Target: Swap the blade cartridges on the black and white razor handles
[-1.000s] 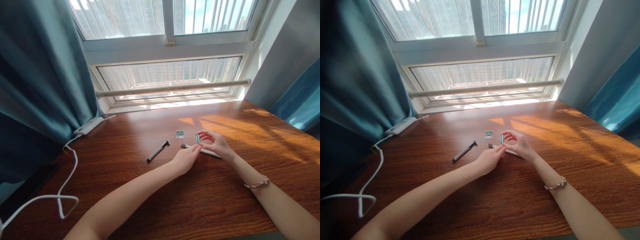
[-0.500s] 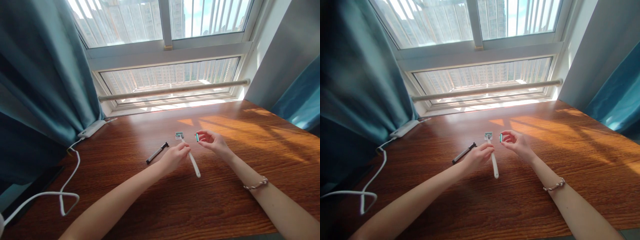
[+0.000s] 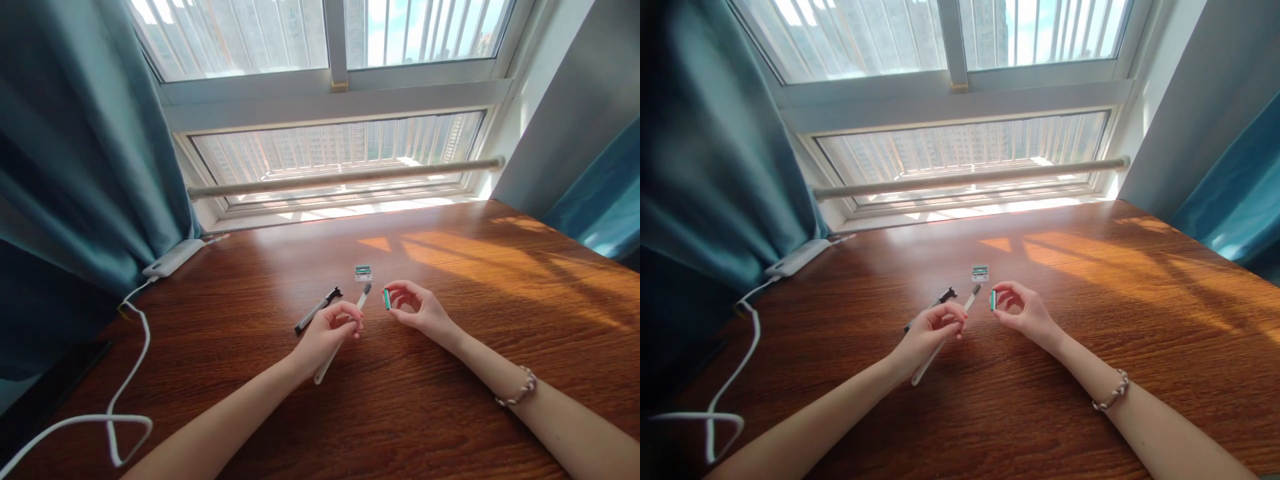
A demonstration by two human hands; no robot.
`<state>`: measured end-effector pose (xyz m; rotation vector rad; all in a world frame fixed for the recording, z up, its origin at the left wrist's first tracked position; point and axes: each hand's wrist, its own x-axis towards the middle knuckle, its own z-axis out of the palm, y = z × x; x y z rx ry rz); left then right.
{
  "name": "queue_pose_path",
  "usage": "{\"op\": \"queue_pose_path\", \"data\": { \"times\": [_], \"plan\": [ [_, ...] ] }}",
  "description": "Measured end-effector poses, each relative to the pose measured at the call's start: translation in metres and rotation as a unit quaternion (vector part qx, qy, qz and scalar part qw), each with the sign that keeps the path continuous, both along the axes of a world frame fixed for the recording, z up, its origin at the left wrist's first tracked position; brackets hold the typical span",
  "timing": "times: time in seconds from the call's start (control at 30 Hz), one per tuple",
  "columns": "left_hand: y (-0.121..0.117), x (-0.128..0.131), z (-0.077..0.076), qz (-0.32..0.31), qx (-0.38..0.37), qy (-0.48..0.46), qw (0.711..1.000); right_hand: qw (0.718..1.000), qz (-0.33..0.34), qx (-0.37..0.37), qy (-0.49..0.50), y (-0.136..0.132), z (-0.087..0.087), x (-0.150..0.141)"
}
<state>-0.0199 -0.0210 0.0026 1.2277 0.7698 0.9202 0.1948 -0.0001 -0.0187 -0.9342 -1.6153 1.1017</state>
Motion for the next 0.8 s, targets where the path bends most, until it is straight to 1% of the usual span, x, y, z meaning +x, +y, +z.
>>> {"op": "queue_pose_path", "data": {
  "times": [0.07,0.17,0.27,0.33,0.4,0.47,0.53,0.6,0.67,0.8],
  "plan": [
    [-0.002,-0.001,0.003,-0.023,-0.012,-0.003,1.000,1.000,-0.005,-0.003,-0.008,-0.001,-0.003,-0.002],
    [-0.004,-0.002,0.007,-0.013,-0.025,0.001,1.000,1.000,-0.002,-0.010,-0.019,-0.003,-0.005,-0.003],
    [-0.004,-0.003,0.007,-0.017,-0.060,0.035,0.997,0.999,0.011,-0.023,-0.023,-0.004,-0.006,-0.004],
    [-0.004,-0.003,0.006,-0.027,-0.065,0.068,0.995,0.999,0.022,-0.040,-0.018,-0.003,-0.008,-0.004],
    [-0.005,-0.005,0.004,-0.017,-0.026,0.119,0.992,0.997,0.035,-0.061,-0.006,-0.002,-0.010,-0.003],
    [-0.005,-0.006,0.003,0.018,0.062,0.189,0.980,0.996,0.047,-0.081,0.010,-0.001,-0.011,-0.002],
    [-0.004,-0.009,0.004,0.048,0.159,0.261,0.951,0.994,0.051,-0.090,0.020,0.001,-0.010,-0.001],
    [-0.003,-0.011,0.005,0.065,0.229,0.309,0.921,0.994,0.051,-0.092,0.026,0.002,-0.009,0.001],
    [-0.002,-0.013,0.006,0.066,0.267,0.333,0.902,0.994,0.048,-0.091,0.030,0.004,-0.007,0.003],
    [-0.003,-0.013,0.006,0.038,0.302,0.361,0.881,0.994,0.043,-0.090,0.036,0.005,-0.003,0.004]
  ]
}}
